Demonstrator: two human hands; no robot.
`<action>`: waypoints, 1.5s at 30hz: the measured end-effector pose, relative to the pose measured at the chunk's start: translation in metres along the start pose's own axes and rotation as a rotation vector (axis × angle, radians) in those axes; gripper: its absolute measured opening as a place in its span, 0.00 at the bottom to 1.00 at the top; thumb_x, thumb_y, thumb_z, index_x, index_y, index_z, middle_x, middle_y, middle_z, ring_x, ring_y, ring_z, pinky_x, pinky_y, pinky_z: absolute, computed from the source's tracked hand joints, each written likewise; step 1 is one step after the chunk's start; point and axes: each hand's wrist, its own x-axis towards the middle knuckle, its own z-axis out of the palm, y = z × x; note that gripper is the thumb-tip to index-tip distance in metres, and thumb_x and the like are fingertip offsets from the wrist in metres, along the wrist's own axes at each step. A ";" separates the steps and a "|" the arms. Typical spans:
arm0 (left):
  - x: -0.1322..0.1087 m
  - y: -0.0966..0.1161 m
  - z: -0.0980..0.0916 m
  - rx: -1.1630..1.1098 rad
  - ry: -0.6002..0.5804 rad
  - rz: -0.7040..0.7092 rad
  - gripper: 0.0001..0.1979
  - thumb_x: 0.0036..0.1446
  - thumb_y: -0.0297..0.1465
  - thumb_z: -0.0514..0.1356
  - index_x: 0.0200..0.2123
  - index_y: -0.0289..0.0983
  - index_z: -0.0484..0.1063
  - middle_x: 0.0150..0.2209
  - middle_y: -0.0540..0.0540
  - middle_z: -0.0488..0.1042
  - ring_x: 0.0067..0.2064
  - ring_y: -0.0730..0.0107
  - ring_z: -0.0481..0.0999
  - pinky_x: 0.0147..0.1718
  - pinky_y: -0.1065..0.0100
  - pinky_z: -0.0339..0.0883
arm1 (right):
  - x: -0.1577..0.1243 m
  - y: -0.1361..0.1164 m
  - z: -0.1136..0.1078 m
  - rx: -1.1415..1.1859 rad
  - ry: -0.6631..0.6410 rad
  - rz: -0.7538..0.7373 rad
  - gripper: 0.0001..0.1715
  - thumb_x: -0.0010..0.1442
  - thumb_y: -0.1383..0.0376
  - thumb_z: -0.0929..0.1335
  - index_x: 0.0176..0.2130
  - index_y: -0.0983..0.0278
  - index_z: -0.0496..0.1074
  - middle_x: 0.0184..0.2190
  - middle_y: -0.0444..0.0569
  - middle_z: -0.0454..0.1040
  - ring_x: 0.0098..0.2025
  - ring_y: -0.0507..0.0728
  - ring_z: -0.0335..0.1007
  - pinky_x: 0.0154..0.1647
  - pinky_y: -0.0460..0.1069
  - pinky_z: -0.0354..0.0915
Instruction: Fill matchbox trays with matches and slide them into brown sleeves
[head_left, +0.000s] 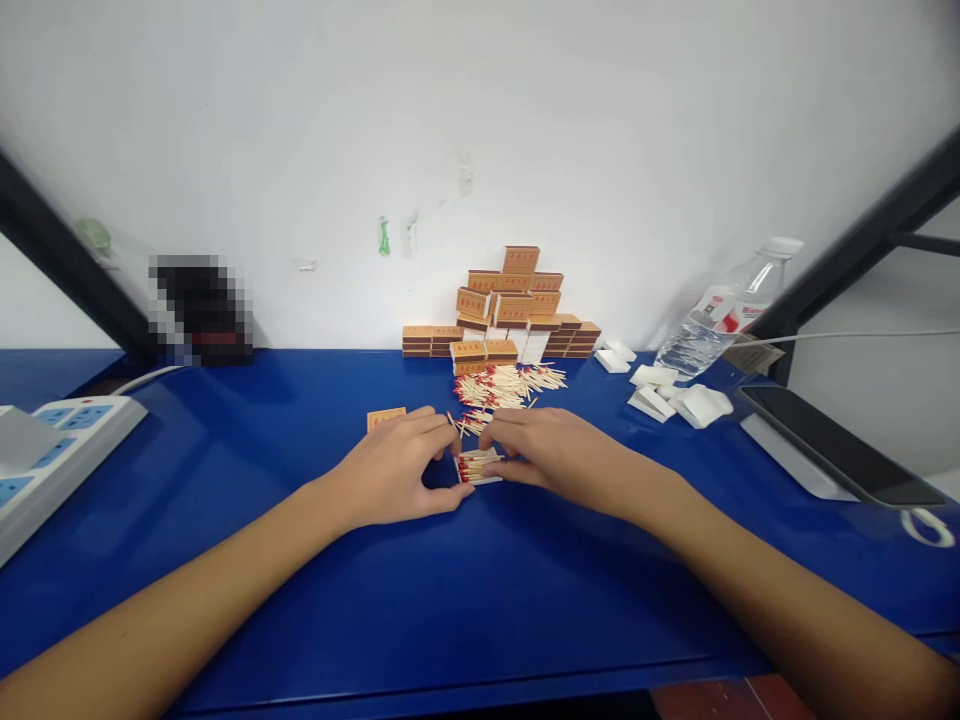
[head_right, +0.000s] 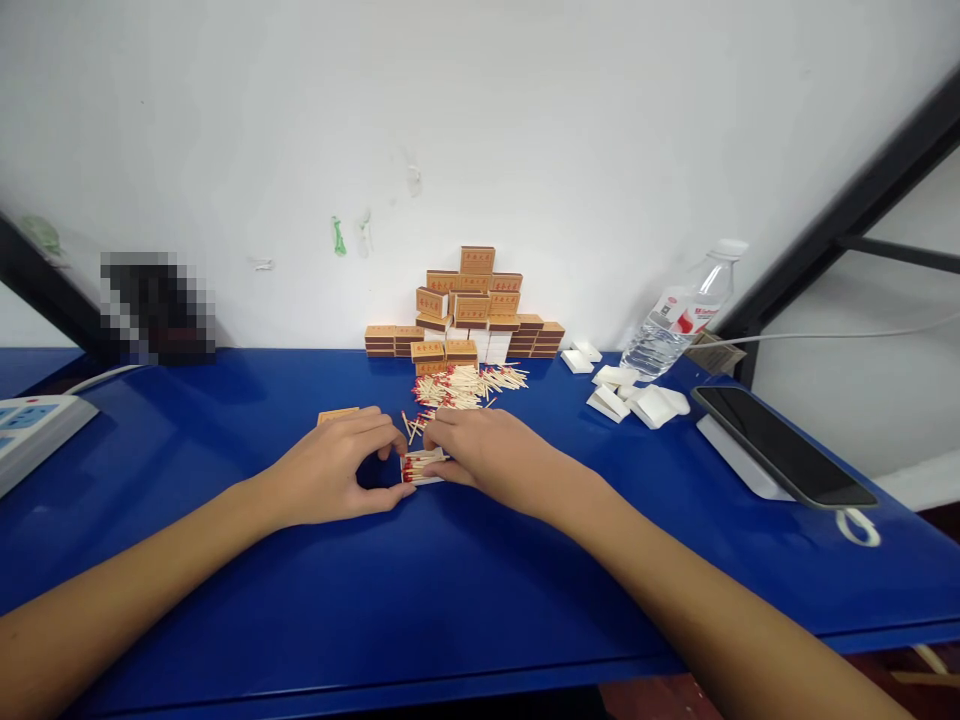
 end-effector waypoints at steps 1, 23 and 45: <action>0.000 0.000 0.000 0.000 0.000 -0.001 0.14 0.59 0.42 0.67 0.38 0.38 0.73 0.34 0.50 0.73 0.38 0.63 0.74 0.38 0.61 0.64 | -0.002 0.002 -0.001 -0.002 0.004 0.008 0.09 0.70 0.61 0.71 0.46 0.64 0.75 0.42 0.50 0.78 0.38 0.57 0.74 0.37 0.50 0.61; -0.001 -0.001 0.000 0.009 -0.010 0.007 0.13 0.60 0.42 0.67 0.39 0.39 0.73 0.34 0.50 0.74 0.39 0.62 0.74 0.39 0.61 0.63 | 0.000 -0.002 0.005 0.108 -0.071 0.106 0.07 0.73 0.68 0.65 0.39 0.64 0.69 0.39 0.49 0.77 0.35 0.55 0.69 0.36 0.49 0.58; -0.001 0.001 0.000 0.025 -0.009 0.041 0.15 0.61 0.41 0.66 0.34 0.39 0.65 0.34 0.49 0.72 0.38 0.62 0.73 0.34 0.62 0.64 | 0.004 -0.002 0.019 0.106 0.036 -0.046 0.05 0.73 0.67 0.66 0.42 0.65 0.71 0.41 0.51 0.74 0.38 0.55 0.71 0.40 0.50 0.66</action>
